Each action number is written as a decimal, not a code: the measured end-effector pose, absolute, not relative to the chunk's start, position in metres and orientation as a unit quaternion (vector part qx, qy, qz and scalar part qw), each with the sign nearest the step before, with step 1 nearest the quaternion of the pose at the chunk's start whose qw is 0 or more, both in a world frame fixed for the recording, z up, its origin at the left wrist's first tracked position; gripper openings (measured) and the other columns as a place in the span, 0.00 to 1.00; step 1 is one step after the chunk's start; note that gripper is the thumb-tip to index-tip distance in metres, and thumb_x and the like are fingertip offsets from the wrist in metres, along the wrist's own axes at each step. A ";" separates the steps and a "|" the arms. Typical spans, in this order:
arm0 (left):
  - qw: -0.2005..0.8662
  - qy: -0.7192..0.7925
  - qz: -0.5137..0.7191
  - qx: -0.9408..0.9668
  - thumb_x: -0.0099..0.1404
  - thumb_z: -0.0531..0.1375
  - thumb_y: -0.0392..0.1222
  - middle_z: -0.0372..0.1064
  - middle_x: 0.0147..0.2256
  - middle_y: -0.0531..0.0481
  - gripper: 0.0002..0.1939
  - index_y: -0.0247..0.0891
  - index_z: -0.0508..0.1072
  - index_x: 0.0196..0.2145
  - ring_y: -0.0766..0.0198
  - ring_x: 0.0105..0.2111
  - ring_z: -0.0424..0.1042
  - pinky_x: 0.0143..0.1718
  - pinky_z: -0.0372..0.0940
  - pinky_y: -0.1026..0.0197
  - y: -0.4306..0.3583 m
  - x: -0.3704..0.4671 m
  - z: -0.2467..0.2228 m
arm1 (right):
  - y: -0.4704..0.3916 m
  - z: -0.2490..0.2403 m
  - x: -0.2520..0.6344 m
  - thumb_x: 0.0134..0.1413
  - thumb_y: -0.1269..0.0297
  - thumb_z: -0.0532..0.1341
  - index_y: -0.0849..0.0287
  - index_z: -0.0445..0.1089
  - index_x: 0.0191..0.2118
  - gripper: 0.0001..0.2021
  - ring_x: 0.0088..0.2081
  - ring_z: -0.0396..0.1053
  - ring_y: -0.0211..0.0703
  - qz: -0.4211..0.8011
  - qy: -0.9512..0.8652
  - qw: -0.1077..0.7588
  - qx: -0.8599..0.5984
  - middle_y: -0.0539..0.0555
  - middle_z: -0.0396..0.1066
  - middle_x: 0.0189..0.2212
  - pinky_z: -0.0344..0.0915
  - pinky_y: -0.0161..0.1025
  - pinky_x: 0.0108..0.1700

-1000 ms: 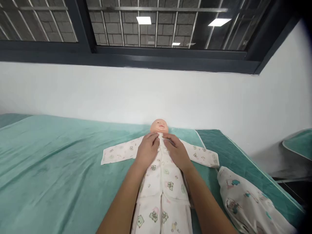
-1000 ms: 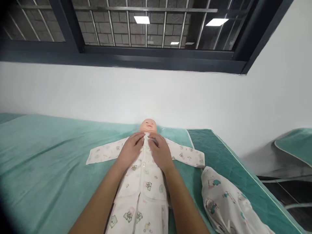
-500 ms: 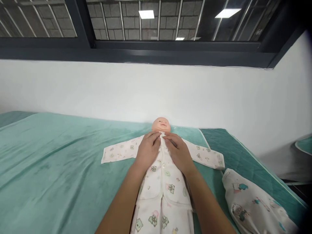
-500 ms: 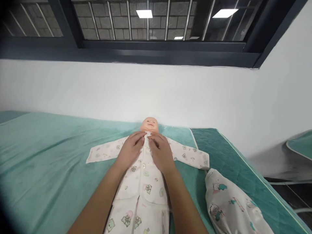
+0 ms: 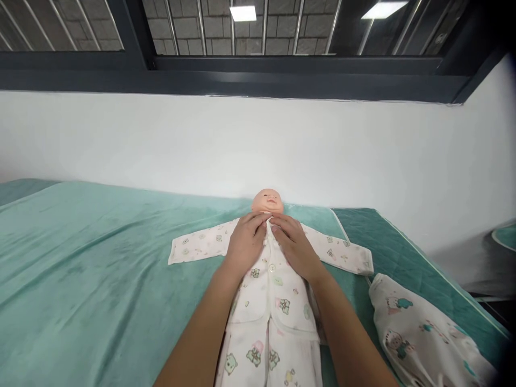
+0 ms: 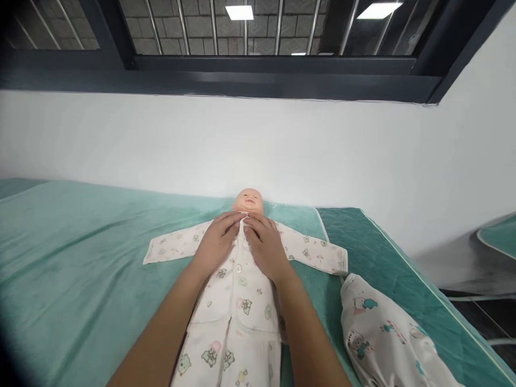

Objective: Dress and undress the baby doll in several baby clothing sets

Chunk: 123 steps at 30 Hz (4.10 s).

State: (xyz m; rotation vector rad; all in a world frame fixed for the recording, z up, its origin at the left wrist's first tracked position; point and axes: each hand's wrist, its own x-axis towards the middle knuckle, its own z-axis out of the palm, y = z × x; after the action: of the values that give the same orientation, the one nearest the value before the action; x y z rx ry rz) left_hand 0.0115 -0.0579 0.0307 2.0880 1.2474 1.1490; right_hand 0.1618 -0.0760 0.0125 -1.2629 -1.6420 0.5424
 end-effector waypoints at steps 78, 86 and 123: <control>0.220 0.435 0.405 0.774 0.72 0.52 0.46 0.63 0.61 0.56 0.17 0.55 0.74 0.54 0.60 0.62 0.59 0.65 0.55 0.52 -0.100 -0.007 0.020 | -0.115 0.013 0.154 0.55 0.60 0.64 0.49 0.78 0.33 0.05 0.51 0.70 0.45 0.214 -0.589 0.572 -0.530 0.49 0.75 0.47 0.61 0.45 0.58; 0.203 0.429 0.398 0.785 0.72 0.51 0.44 0.62 0.62 0.55 0.18 0.55 0.72 0.55 0.59 0.63 0.58 0.65 0.54 0.50 -0.101 -0.007 0.019 | -0.113 0.015 0.153 0.53 0.60 0.65 0.53 0.73 0.32 0.05 0.48 0.71 0.46 0.238 -0.549 0.596 -0.535 0.51 0.76 0.43 0.62 0.45 0.55; 0.340 0.357 0.317 0.810 0.64 0.61 0.48 0.54 0.66 0.56 0.07 0.46 0.78 0.32 0.50 0.69 0.45 0.65 0.54 0.42 -0.110 -0.028 0.038 | -0.138 0.016 0.183 0.53 0.59 0.67 0.48 0.75 0.34 0.03 0.69 0.47 0.52 0.344 -0.703 0.454 -0.426 0.45 0.56 0.66 0.45 0.55 0.68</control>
State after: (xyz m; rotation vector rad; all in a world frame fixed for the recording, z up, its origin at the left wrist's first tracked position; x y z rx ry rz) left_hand -0.0285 -0.1097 0.0382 2.1095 0.9298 0.8252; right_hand 0.1829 -0.1384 0.0160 -1.0526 -1.7343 0.8499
